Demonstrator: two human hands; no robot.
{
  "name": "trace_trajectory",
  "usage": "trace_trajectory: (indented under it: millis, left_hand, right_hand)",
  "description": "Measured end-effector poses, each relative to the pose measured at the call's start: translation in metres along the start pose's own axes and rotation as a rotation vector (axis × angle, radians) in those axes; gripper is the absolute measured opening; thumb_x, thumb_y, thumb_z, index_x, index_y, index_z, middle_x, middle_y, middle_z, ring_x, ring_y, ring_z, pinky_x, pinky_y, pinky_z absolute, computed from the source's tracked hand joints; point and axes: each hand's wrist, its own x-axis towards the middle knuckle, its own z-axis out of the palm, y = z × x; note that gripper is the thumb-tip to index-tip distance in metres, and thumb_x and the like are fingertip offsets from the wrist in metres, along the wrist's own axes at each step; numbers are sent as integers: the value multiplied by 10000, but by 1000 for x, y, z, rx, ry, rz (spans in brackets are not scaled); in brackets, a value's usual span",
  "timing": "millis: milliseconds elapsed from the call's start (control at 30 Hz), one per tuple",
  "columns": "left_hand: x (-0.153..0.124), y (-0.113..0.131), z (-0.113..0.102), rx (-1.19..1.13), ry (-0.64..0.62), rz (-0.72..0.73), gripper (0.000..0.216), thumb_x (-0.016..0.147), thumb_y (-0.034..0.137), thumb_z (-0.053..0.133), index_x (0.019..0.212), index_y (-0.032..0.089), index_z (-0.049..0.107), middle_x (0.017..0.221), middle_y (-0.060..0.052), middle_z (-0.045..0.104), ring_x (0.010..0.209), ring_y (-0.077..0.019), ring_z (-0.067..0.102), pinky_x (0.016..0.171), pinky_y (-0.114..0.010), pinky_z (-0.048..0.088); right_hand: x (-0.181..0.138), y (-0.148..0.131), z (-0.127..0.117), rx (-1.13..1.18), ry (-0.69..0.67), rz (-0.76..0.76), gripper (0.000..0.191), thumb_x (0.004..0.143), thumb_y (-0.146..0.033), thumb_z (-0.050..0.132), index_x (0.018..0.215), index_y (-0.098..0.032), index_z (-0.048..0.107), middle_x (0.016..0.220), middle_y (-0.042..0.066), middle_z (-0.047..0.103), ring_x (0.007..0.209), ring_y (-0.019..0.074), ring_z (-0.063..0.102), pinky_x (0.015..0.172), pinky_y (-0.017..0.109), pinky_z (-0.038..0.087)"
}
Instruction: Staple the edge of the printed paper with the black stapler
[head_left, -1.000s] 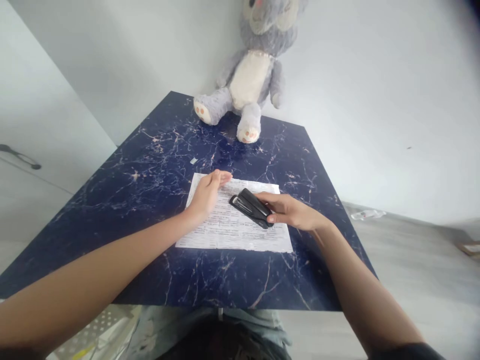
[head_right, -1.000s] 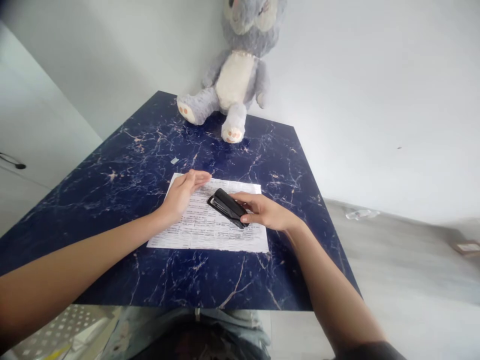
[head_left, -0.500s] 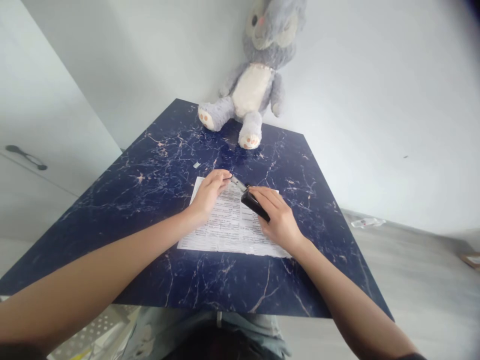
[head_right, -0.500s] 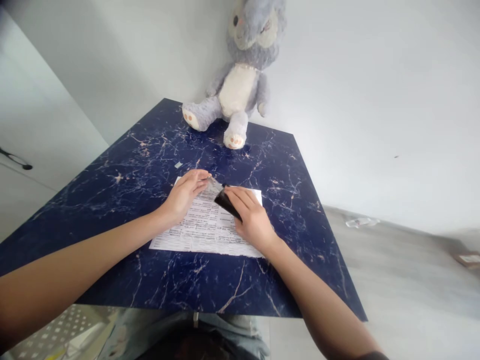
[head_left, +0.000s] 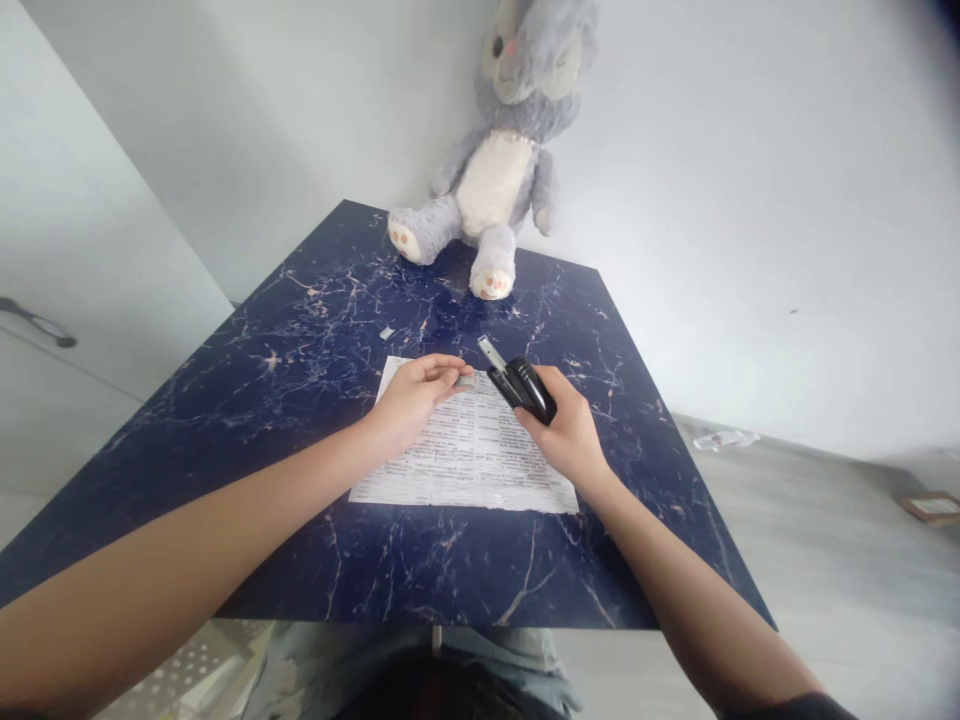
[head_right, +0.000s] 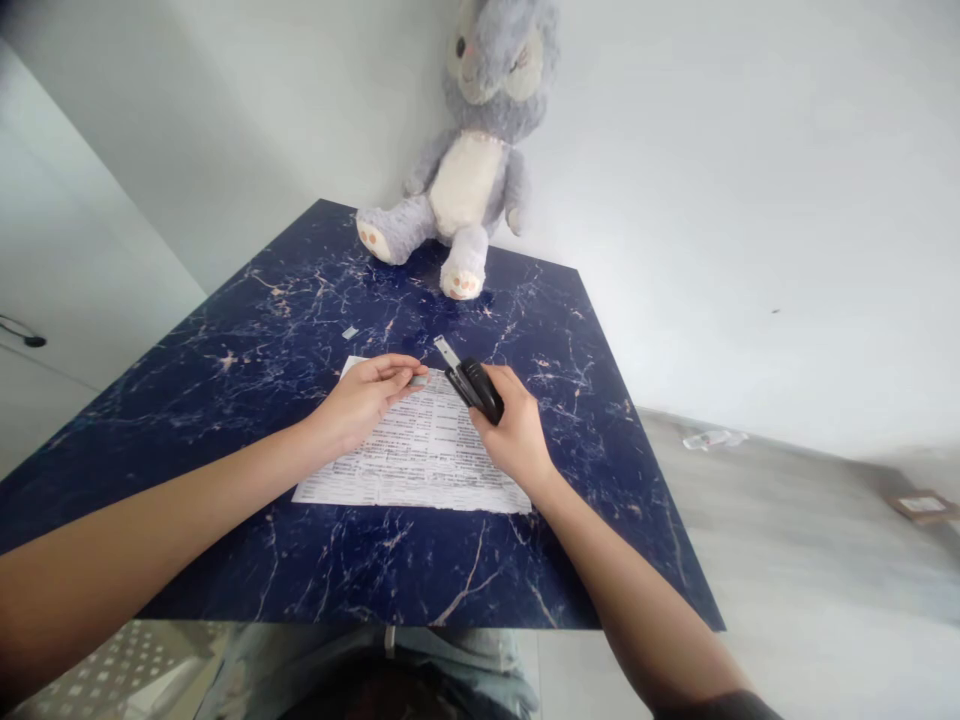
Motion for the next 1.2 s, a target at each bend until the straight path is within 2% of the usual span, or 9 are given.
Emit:
trace_trajectory:
  millis: [167,333,467,567,767,867,967,1133,1200]
  left_hand:
    - [-4,8,1,151,79,214,96,919,219,770,1004,189,734,1060,-85,811,1031,-214,777,1041,-451,626]
    - [-17,19,9,218,-37,309,186,886,329,849,972,205,741,991,-66,814,948,-218,783,935,-408,644]
    - [-30,24,18,202,-211,316,187,869,326,877,939,204,753,972,-59,821,932,-213,794,879,-363,655]
    - [-35,26,20,187,-269,322,182,871,309,882,962,210,760,1005,-59,820,964,-214,794,871,-346,660]
    - [-24,28,8,302,-52,438,189,1048,361,650,947,209,696,847,-30,729,769,-156,707,725,-312,619]
    - [-12,26,1,392,58,430,244,1040,360,630,850,208,639,749,-5,655,639,-125,607,609,-279,526]
    - [-4,23,-4,461,96,400,238,1031,366,617,849,213,629,755,-6,656,656,-135,598,627,-290,499]
    - [2,25,-11,571,201,430,226,1039,345,575,865,215,640,826,-14,679,793,-167,633,744,-320,476]
    - [3,25,-13,589,223,428,242,1049,341,546,862,216,636,834,-15,676,779,-168,617,736,-320,465]
  right_hand:
    - [-2,11,6,148,-145,166,452,823,-204,744,1273,-207,713,1164,78,795,1051,286,748,988,506,591]
    - [-8,-6,1,2,104,-186,556,895,-392,841,1407,-265,667,1348,138,709,1246,335,678,1014,556,605]
    - [-20,-22,0,-19,129,-514,343,984,-169,739,1299,-302,746,1194,75,773,1045,238,766,882,417,672]
    - [-23,-24,-1,-35,150,-578,376,974,-64,692,1271,-281,767,1187,67,790,997,204,785,839,361,683]
    - [12,43,-30,-196,399,-128,84,951,-246,734,954,-262,817,1016,46,827,966,249,758,891,457,636]
    - [32,95,-38,-274,328,164,120,895,-280,739,808,-217,793,893,81,826,877,281,740,917,503,596]
    - [41,119,-38,-255,233,220,101,861,-271,742,813,-201,796,901,95,831,829,262,744,896,466,594]
    - [33,66,-35,-165,222,122,250,1013,-378,610,1026,-195,780,1089,109,796,958,250,724,919,436,573]
    - [21,32,-27,1,31,59,270,1029,-422,614,1129,-203,736,1075,90,779,913,233,719,824,385,582]
